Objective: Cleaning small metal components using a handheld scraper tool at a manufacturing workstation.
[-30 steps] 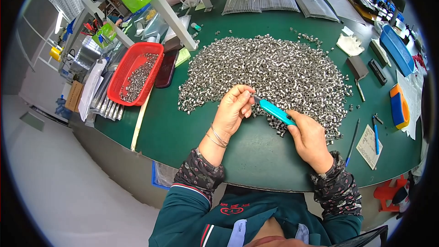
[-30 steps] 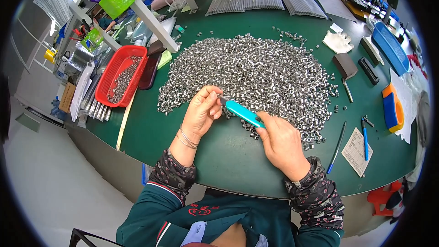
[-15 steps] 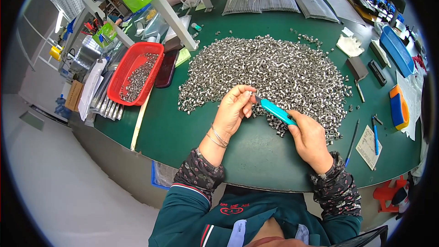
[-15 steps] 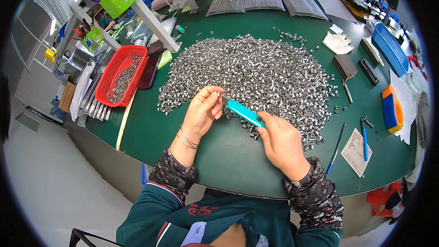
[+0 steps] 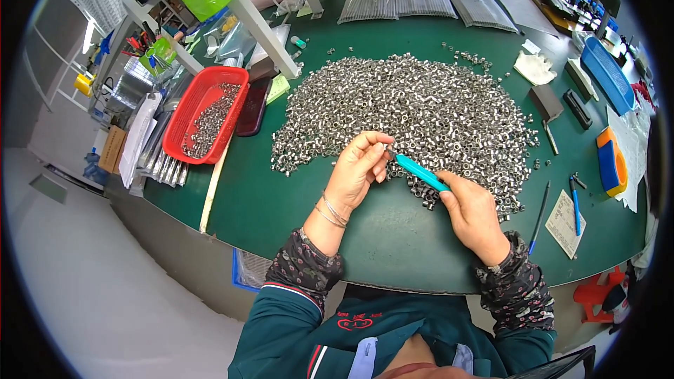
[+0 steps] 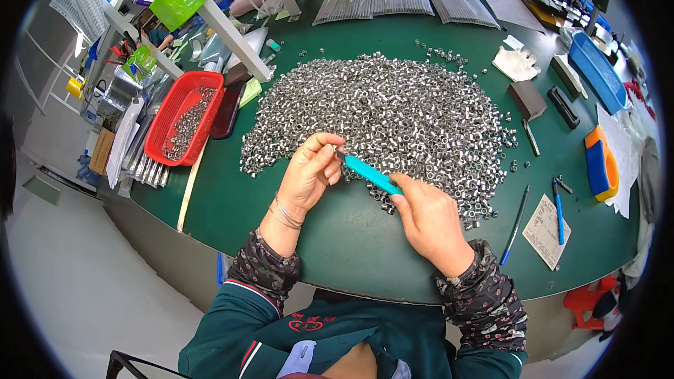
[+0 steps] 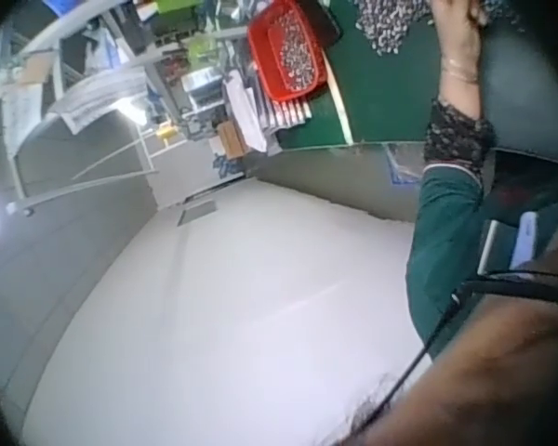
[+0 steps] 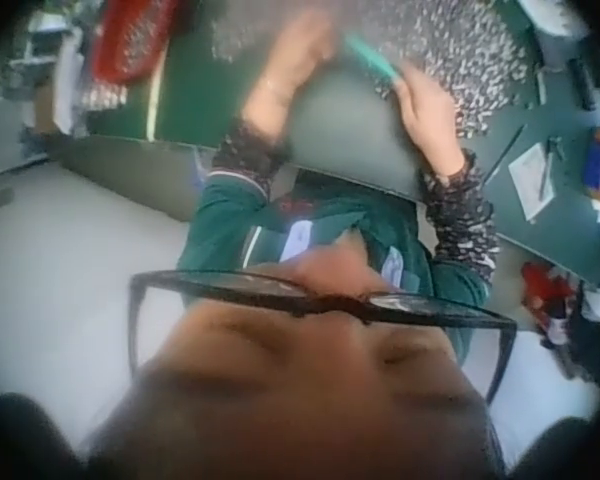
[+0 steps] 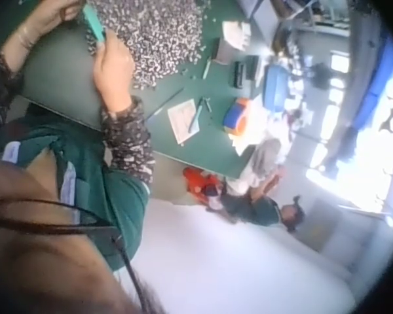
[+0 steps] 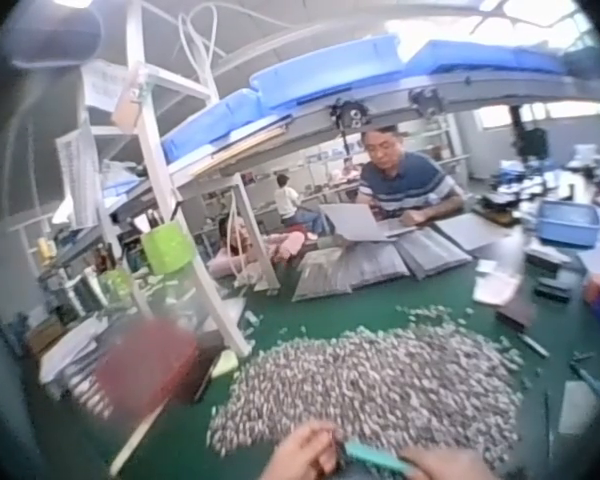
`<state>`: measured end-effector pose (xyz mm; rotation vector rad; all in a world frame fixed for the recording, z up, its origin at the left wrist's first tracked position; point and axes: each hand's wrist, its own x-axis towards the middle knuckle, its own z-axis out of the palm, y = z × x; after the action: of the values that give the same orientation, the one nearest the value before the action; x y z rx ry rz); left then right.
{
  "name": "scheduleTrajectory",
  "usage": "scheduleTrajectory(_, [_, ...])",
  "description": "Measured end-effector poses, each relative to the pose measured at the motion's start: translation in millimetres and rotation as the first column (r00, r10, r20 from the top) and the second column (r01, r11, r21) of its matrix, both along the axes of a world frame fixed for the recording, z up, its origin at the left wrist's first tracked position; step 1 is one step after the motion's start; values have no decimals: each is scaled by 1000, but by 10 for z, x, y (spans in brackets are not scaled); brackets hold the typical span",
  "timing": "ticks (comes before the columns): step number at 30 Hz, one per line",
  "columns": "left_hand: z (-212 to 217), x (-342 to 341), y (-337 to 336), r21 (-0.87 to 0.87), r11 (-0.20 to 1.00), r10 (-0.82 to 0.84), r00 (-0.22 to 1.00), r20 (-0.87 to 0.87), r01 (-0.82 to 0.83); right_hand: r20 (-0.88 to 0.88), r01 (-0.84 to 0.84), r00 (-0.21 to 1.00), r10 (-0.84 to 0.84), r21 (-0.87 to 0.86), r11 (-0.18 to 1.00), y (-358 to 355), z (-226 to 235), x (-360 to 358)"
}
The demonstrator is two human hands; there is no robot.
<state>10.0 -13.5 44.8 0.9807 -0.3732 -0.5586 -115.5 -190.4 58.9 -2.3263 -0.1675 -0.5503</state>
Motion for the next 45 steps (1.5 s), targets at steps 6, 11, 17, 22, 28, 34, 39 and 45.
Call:
scheduleTrajectory(6, [-40,16,6,38,999,21,996,86,-24,-55,-6,998,10,75,997,-23,11,7])
scheduleTrajectory(11, [-69,30,25,40,999,30,998,59,-32,58,89,995,-80,-173,981,16,89,-8])
scheduleTrajectory(17, [-85,60,33,-9,998,65,992,-112,-67,186,130,975,-119,-50,990,-32,42,22])
scheduleTrajectory(22, [-44,50,39,-58,997,34,991,-127,-42,152,103,984,-88,-90,991,-5,23,16])
scheduleTrajectory(28, [-2,27,27,-31,998,57,993,-106,-61,107,80,992,-69,-99,992,-11,-1,18])
scheduleTrajectory(34, [-101,93,75,-93,995,-29,993,-110,19,95,73,994,-63,-103,992,-1,-5,12])
scheduleTrajectory(39, [-37,55,45,-91,996,2,988,-154,-16,66,65,996,-58,-106,992,7,11,5])
scheduleTrajectory(45, [-36,46,50,-80,997,-5,989,-148,-7,77,55,996,-47,-103,993,12,7,4])
